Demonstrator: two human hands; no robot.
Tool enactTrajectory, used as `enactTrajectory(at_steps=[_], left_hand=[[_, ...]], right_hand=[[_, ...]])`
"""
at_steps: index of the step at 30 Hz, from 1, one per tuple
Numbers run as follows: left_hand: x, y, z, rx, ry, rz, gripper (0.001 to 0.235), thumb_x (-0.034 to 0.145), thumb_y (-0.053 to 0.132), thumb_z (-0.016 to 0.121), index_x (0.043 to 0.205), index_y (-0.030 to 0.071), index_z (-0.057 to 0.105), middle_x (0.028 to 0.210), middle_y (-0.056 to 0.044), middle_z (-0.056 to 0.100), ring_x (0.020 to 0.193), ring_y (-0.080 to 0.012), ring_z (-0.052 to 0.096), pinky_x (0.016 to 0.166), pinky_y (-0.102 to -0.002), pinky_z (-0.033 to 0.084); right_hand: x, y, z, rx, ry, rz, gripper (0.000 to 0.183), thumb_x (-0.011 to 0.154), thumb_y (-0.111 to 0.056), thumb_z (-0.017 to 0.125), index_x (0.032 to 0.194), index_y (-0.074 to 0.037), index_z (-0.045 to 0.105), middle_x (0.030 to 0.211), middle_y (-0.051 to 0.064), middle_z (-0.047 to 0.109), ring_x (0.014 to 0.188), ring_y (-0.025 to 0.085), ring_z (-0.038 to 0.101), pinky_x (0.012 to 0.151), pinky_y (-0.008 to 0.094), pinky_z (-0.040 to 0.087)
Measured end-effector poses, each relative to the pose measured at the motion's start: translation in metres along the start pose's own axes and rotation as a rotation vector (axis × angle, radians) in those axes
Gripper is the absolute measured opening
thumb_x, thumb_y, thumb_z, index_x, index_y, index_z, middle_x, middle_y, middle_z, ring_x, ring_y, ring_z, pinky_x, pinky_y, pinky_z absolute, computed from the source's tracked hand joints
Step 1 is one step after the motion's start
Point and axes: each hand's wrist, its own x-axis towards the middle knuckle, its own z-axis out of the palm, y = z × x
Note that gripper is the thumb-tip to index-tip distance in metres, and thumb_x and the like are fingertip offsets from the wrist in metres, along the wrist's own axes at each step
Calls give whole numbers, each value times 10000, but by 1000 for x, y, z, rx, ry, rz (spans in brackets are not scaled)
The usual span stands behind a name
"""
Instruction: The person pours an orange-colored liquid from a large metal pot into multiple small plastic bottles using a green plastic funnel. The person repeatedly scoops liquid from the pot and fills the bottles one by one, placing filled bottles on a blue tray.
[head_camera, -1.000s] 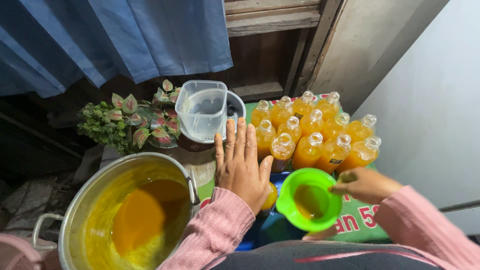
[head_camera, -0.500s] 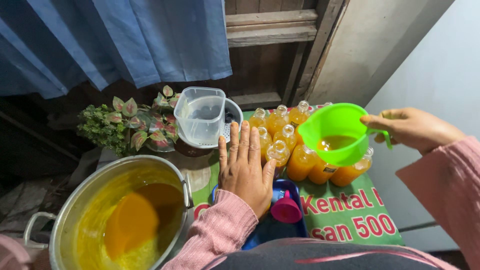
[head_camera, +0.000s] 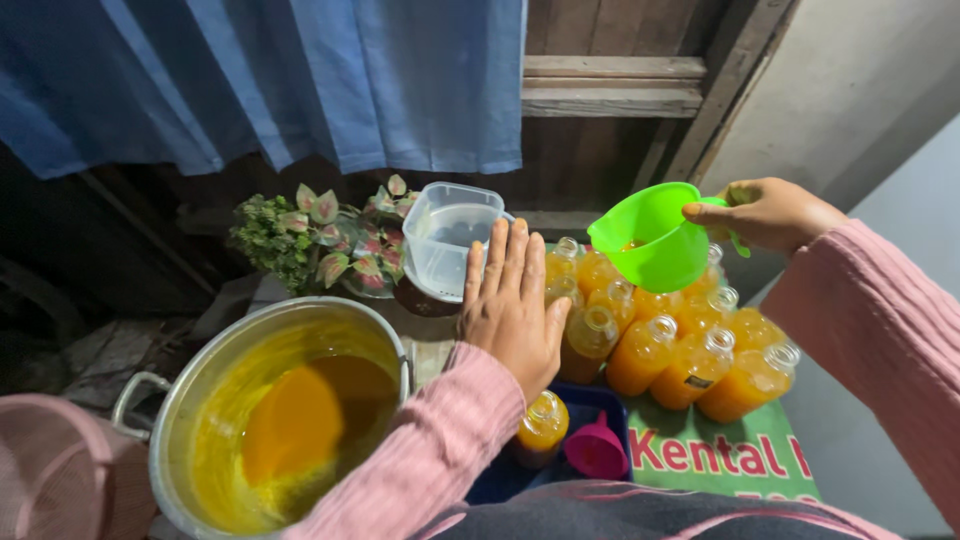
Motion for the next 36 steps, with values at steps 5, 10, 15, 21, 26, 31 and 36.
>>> enactTrajectory(at_steps=[5, 10, 15, 21, 26, 31, 36], left_hand=[[24, -27, 27, 73, -67, -2, 696, 958, 323, 553, 1495, -80, 370, 1610, -260, 316, 1543, -380, 169, 1247, -500, 77], [35, -43, 53, 46, -236, -89, 700, 952, 332, 543, 1492, -71, 354, 1607, -249, 288, 1531, -364, 152, 1236, -484, 62], [43, -52, 69, 53, -308, -113, 678, 977, 342, 516, 1502, -51, 342, 1623, -231, 265, 1547, -347, 125, 1245, -471, 46], [50, -56, 78, 54, -343, -131, 684, 983, 354, 498, 1511, -43, 323, 1628, -226, 244, 1546, -343, 102, 1240, -467, 30], [50, -58, 77, 50, -363, -149, 688, 983, 356, 506, 1515, -41, 324, 1633, -228, 244, 1551, -339, 107, 1247, -463, 35], [51, -60, 78, 51, -393, -155, 697, 991, 356, 490, 1527, -43, 287, 1638, -222, 215, 1547, -333, 90, 1241, -460, 24], [51, -60, 80, 58, -421, -165, 697, 999, 360, 471, 1536, -35, 267, 1645, -214, 196, 1551, -327, 75, 1242, -457, 15]], right_hand=[[37, -5, 13, -201, 33, -43, 669, 819, -626, 725, 1083, -13, 772, 1010, 166, 785, 934, 263, 714, 844, 392, 530], [58, -3, 27, -262, 76, -89, 757, 784, -647, 752, 1166, 6, 747, 1113, 203, 767, 1066, 316, 732, 936, 407, 538], [67, -11, 33, -397, 71, -143, 758, 799, -671, 715, 1159, -6, 755, 1124, 204, 760, 1065, 333, 731, 939, 410, 552], [65, -25, 39, -451, 93, -194, 746, 812, -664, 707, 1196, -24, 728, 1110, 211, 748, 1043, 349, 728, 927, 419, 560], [63, -34, 43, -436, 38, -114, 703, 822, -651, 679, 1173, -44, 736, 1056, 205, 764, 965, 339, 781, 868, 426, 611], [72, -33, 47, -525, 74, -208, 685, 826, -660, 698, 1133, -51, 767, 1071, 186, 759, 1024, 341, 733, 915, 428, 568], [77, -34, 49, -543, 60, -206, 676, 835, -647, 705, 1149, -51, 764, 1100, 174, 760, 1048, 339, 729, 930, 434, 562]])
